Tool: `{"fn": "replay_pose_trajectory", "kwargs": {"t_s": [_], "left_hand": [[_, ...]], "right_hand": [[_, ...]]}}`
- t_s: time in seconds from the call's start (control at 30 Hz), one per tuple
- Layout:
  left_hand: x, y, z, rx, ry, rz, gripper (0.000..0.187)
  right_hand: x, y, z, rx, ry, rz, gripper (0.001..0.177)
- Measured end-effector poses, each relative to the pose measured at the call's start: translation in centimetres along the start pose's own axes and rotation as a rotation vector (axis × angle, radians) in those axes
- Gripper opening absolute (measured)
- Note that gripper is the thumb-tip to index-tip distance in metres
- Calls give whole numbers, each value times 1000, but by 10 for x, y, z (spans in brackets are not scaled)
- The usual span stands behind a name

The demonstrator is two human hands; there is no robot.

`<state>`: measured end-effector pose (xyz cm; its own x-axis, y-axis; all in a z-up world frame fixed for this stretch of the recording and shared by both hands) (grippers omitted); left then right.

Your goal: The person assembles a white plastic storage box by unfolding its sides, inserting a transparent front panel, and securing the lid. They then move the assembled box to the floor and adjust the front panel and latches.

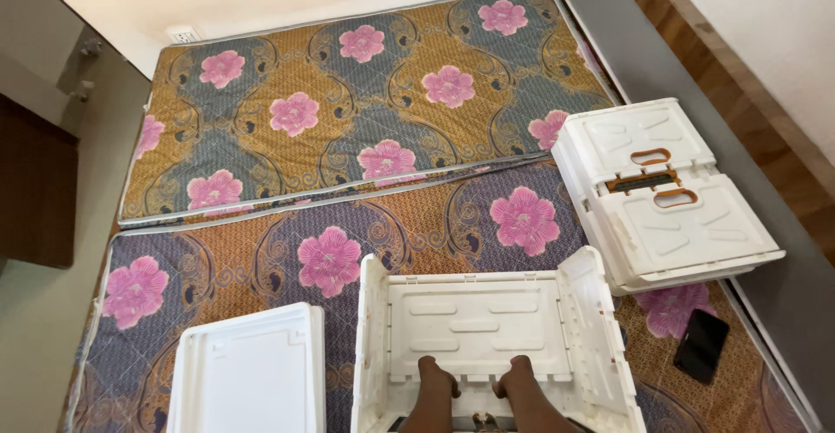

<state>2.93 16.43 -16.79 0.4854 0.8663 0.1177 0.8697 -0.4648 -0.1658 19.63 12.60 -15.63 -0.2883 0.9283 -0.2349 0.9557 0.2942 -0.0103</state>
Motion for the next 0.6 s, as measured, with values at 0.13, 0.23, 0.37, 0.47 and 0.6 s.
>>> {"fn": "replay_pose_trajectory", "kwargs": {"t_s": [0.13, 0.23, 0.37, 0.47, 0.6], "left_hand": [[-4, -3, -5, 8, 19, 5, 52], [2, -4, -11, 22, 46, 13, 50], [16, -5, -21, 51, 94, 12, 48], [24, -5, -24, 96, 135, -8, 47], [60, -7, -30, 206, 222, -20, 45]], "right_hand": [[-6, -10, -6, -36, 13, -22, 53], [1, -7, -16, -62, 49, -21, 48], [10, 3, -27, -107, 151, -32, 40], [15, 10, -20, -149, 256, -56, 34], [43, 38, -16, -192, 445, -64, 27]]}}
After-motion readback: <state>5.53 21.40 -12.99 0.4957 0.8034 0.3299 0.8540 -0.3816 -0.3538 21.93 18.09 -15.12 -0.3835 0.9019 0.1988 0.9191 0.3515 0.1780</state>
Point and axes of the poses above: each hand's wrist, its own z-axis towards the middle knuckle, its own x-axis out of the palm, y = z × x, the point moved 1 cm from there along z, towards the middle knuckle, and after that the axes turned 6 degrees about -z, right-handed, at the moved point
